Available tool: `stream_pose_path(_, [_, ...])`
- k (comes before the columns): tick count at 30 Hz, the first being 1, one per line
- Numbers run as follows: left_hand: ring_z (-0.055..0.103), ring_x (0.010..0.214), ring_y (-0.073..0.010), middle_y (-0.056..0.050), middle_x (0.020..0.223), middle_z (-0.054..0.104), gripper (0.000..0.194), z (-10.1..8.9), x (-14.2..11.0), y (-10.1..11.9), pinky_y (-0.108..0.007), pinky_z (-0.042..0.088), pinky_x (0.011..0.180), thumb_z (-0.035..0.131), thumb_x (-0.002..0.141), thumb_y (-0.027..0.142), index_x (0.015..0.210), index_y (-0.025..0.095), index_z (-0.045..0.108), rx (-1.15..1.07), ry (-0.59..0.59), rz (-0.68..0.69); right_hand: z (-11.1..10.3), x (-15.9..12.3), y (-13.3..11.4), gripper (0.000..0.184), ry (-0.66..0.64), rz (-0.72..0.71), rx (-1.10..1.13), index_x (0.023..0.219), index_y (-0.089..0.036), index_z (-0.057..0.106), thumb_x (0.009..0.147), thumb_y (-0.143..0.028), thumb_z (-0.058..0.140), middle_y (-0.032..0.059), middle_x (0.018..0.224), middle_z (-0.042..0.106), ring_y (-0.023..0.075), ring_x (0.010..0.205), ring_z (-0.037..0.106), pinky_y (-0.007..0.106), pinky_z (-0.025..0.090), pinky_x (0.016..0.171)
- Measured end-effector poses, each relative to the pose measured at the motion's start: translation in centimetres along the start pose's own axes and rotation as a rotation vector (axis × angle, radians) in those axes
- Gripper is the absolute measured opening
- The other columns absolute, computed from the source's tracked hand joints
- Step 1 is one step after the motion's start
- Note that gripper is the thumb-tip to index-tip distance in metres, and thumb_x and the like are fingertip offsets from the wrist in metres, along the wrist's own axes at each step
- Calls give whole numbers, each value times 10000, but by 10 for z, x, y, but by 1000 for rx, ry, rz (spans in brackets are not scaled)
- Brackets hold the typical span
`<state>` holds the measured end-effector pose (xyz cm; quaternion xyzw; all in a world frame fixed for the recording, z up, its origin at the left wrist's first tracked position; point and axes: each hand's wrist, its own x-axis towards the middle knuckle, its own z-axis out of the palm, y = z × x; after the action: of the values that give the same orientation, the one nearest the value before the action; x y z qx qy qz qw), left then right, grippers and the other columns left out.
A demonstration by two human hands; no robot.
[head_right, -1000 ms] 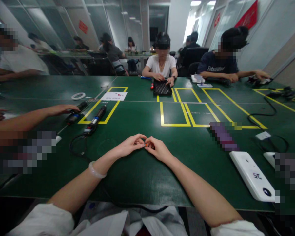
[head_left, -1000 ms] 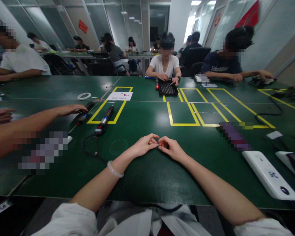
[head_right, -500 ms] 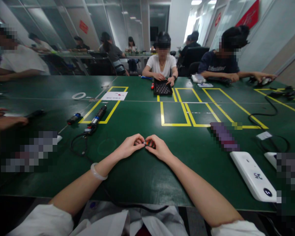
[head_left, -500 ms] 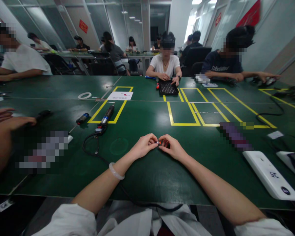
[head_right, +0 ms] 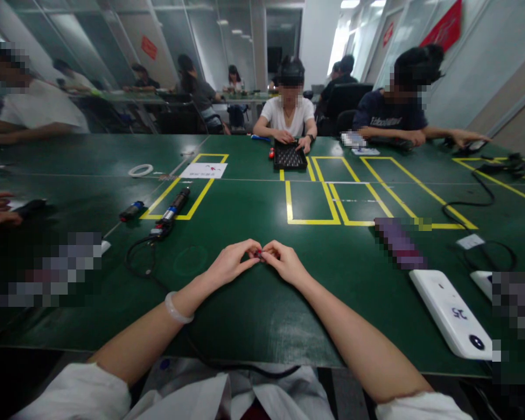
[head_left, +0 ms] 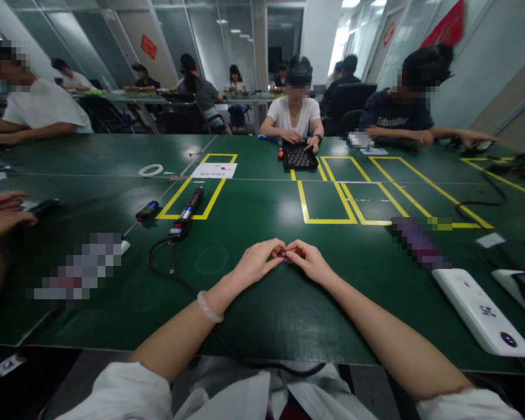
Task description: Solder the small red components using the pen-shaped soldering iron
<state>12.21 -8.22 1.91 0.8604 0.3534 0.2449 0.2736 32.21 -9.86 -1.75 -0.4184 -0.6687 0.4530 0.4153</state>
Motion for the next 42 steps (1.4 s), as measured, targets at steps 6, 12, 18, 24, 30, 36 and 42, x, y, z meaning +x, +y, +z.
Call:
stream_pose_path(6, [615, 848, -150, -9, 919, 652, 151, 1, 0, -2, -254, 457, 768, 530, 911, 310, 1020, 218, 581, 23, 15, -30, 2, 0, 3, 253, 0, -10, 68, 994, -189, 550, 846, -371, 645, 21, 833, 655, 138, 703, 591, 265, 459, 654])
stream_pose_path(12, [628, 861, -151, -11, 933, 671, 186, -1, 0, -1, -251, 461, 777, 533, 910, 352, 1019, 215, 595, -30, 2, -65, 1, -1, 0, 192, -11, -52, -33, 967, -189, 561, 854, -333, 620, 27, 859, 639, 139, 730, 577, 265, 453, 659])
stream_pose_path(18, [632, 909, -165, -24, 983, 679, 284, -16, 2, -2, -266, 461, 810, 427, 952, 419, 1051, 217, 602, -7, 9, -92, -2, -1, -3, 181, 21, -40, -107, 967, -181, 582, 863, -326, 601, 6, 782, 601, 129, 681, 539, 253, 435, 629])
stream_pose_path(24, [571, 1087, -231, -80, 1157, 619, 341, -70, -4, -51, -354, 431, 950, 440, 932, 407, 1164, 193, 569, 360, 251, -279, -3, -1, -3, 192, 27, -18, -133, 968, -178, 594, 858, -335, 608, 2, 763, 593, 121, 654, 518, 242, 422, 604])
stream_pose_path(30, [442, 1254, -386, -191, 1407, 445, 631, -129, -42, -119, -495, 382, 1010, 558, 844, 474, 1360, 130, 440, 781, 447, -782, -2, -1, -4, 185, 22, -25, -104, 966, -174, 596, 854, -321, 613, 10, 791, 608, 120, 663, 524, 240, 420, 610])
stream_pose_path(36, [520, 1201, -374, -188, 1404, 466, 700, -153, -63, -150, -467, 469, 886, 581, 805, 557, 1383, 198, 420, 636, 262, -1000, -2, -1, -7, 197, 15, -10, -114, 972, -167, 605, 854, -325, 613, 8, 787, 609, 118, 665, 524, 235, 422, 612])
stream_pose_path(42, [586, 1115, -342, -141, 1288, 588, 620, -155, -61, -153, -397, 485, 821, 637, 773, 495, 1321, 235, 510, 615, 218, -956, -3, -2, -3, 211, 9, -22, -122, 985, -172, 622, 860, -341, 616, 10, 793, 614, 119, 665, 522, 233, 421, 610])
